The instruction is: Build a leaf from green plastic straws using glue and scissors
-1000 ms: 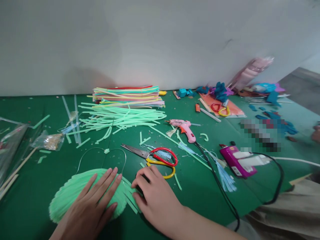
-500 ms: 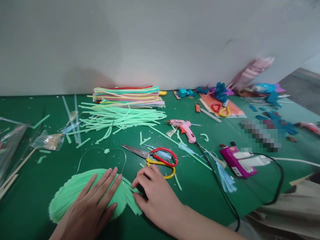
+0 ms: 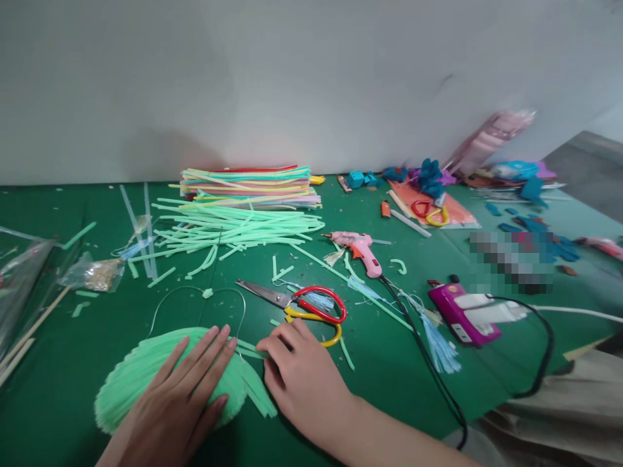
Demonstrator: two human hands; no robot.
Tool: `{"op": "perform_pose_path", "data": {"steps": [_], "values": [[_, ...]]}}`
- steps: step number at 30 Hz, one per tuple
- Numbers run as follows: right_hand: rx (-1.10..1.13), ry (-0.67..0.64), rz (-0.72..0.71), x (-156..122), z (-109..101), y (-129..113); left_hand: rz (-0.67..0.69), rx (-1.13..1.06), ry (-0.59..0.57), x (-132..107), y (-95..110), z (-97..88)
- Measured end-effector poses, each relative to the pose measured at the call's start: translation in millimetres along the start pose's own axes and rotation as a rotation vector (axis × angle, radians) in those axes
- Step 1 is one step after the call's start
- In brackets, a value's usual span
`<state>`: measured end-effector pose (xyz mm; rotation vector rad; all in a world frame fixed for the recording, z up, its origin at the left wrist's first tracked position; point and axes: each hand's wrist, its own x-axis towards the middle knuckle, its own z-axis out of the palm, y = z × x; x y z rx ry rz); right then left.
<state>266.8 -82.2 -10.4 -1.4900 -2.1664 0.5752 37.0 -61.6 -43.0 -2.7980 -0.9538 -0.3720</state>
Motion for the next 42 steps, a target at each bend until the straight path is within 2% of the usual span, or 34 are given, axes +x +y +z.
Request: {"op": "perform_pose_path", "data": {"steps": [5,15,18,20,30,37,42], "values": [[0.024,-0.052,0.023,-6,1,-11,0.003,-0.017,0.01,1,0,-1.7],[-0.206,-0.006,-0.103,-26,16,-15,-0.018,-0.005,-0.022,1,1,-1.9],[-0.22,0.011,-0.117,-28,19,-15,-0.078,0.022,-0.017,0,3,-0.2],[-0.233,0.029,-0.122,-28,20,-16,-0.109,0.034,-0.01,-2,4,1.5],[-0.289,0.071,-0.166,-28,16,-20,-0.095,0.035,-0.02,-2,3,1.5],[-0.447,0.021,-0.369,-12,10,-17,-0.106,0.031,0.006,-2,4,3.1],[-0.42,0.062,-0.222,-24,3,-15,-0.118,0.0,-0.02,-1,4,-1.2]]}}
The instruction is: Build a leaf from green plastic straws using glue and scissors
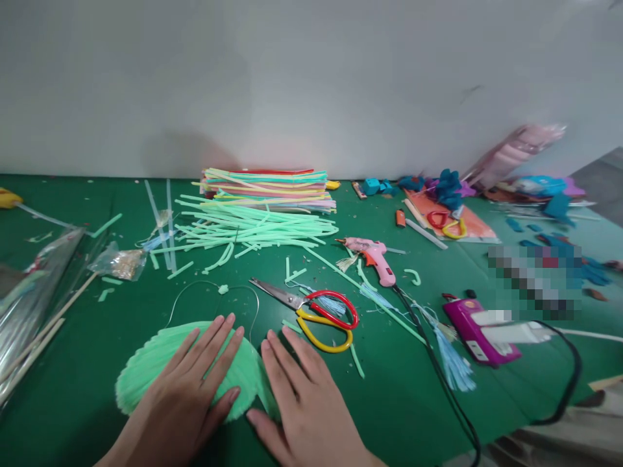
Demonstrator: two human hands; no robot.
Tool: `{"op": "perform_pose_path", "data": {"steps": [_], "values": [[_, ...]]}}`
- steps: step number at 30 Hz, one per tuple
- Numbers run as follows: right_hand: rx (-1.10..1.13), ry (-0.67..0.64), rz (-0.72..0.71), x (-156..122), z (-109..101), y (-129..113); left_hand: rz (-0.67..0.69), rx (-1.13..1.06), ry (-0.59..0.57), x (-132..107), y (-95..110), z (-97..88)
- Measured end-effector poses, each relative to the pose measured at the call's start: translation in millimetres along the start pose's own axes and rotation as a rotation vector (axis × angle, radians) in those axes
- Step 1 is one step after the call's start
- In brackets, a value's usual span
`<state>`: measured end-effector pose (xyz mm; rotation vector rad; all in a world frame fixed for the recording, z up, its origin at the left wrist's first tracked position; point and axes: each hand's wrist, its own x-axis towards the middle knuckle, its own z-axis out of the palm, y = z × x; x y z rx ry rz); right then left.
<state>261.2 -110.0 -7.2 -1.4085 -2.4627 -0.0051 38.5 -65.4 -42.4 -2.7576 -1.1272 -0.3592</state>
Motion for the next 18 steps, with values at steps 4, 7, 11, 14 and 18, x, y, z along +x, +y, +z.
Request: {"op": "perform_pose_path", "data": {"steps": [4,7,11,14,18], "values": [[0.087,0.035,0.122,-17,5,-5,0.005,0.001,-0.025,1,0,-2.8],[0.12,0.094,0.152,-23,14,-12,0.031,0.035,-0.024,2,-1,-3.6],[0.206,0.081,0.179,-22,19,-12,0.061,0.071,0.015,4,-2,-4.3],[0.395,-0.077,0.277,-19,13,-9,0.078,0.089,0.029,5,-3,-4.0],[0.833,-0.386,0.593,-7,-9,-2,0.089,0.104,0.035,6,-3,-2.5]]}}
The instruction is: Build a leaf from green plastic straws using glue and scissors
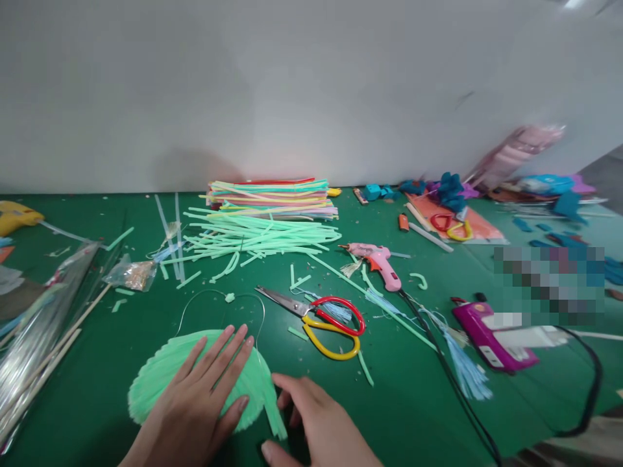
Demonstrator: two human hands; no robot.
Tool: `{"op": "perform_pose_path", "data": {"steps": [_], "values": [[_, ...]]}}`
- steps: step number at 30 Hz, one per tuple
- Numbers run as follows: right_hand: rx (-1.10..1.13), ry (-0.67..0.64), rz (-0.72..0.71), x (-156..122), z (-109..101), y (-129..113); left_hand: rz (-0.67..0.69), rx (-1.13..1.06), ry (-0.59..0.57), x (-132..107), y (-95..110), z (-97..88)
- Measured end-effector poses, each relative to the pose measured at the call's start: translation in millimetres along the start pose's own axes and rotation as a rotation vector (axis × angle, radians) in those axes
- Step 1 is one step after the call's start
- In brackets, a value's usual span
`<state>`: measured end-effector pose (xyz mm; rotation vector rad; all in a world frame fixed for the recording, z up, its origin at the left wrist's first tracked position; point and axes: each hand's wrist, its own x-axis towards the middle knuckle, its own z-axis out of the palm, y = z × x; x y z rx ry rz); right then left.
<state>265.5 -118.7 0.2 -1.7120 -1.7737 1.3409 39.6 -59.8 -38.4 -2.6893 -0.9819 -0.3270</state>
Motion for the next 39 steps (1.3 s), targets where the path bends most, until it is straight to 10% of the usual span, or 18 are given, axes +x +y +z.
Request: {"op": "perform_pose_path", "data": {"steps": [7,17,23,31,39], "values": [[0.9,-0.296,0.523,14,-34,-24,0.008,-0.001,0.011,-1,0,0.2],[0.683,-0.64,0.614,31,-55,-4,0.012,-0.003,0.023,-1,0,-0.5],[0.218,-0.3,0.241,44,-66,-9,0.008,0.0,0.017,0,-1,-1.7],[-0.208,0.02,-0.477,75,-30,-35,-0.019,-0.072,0.067,-2,2,1.5],[-0.387,0.087,-0.58,84,-21,-29,-0.151,-0.171,0.102,-4,8,5.0]]}}
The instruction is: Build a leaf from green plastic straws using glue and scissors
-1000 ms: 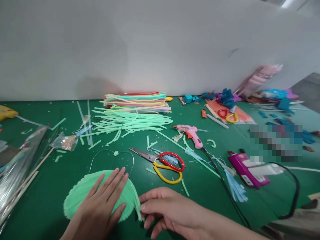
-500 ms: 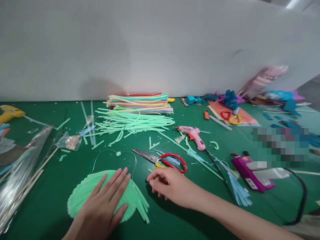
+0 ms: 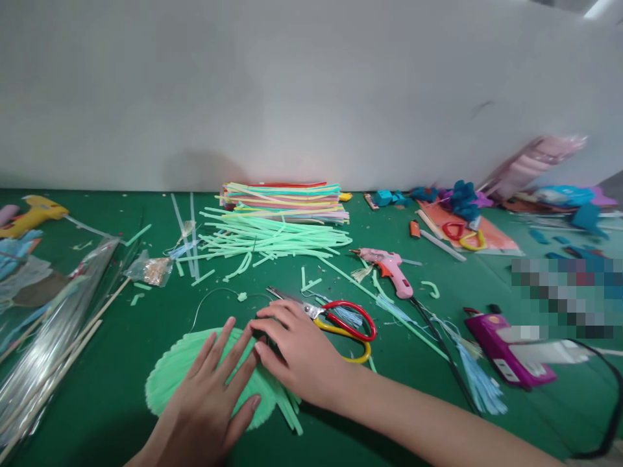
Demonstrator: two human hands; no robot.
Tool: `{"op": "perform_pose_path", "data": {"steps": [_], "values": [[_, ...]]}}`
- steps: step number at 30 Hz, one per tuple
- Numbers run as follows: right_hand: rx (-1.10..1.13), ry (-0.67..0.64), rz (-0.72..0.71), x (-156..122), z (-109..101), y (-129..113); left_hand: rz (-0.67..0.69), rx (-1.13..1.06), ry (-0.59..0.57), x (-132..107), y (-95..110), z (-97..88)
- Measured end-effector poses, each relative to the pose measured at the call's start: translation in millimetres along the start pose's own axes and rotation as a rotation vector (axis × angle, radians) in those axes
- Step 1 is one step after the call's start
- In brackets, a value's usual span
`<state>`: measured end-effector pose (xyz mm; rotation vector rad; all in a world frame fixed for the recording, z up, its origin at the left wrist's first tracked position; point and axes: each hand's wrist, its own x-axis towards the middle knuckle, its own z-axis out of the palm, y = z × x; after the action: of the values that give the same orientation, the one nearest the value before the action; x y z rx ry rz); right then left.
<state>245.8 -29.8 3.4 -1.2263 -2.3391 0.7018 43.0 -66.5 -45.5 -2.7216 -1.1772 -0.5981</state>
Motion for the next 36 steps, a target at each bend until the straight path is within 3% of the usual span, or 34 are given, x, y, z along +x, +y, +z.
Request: {"op": "perform_pose_path", "data": {"steps": [5,12,19,23,29,36], "values": [[-0.018,0.023,0.029,-8,4,-1,-0.013,0.045,-0.06,-2,0,-0.7],[-0.058,0.067,-0.045,-6,12,-3,-0.023,-0.003,-0.08,-3,0,-2.7],[-0.025,0.109,0.005,10,10,-7,-0.037,-0.003,-0.014,-4,1,-1.8],[-0.007,0.206,0.022,17,9,-7,-0.03,0.013,-0.005,-4,-1,-8.0],[-0.098,0.124,-0.038,14,20,-10,-0.13,0.09,0.008,-7,-9,-11.2],[-0.094,0.1,-0.005,13,30,-13,-0.101,0.187,-0.075,-14,-12,-10.0]]}}
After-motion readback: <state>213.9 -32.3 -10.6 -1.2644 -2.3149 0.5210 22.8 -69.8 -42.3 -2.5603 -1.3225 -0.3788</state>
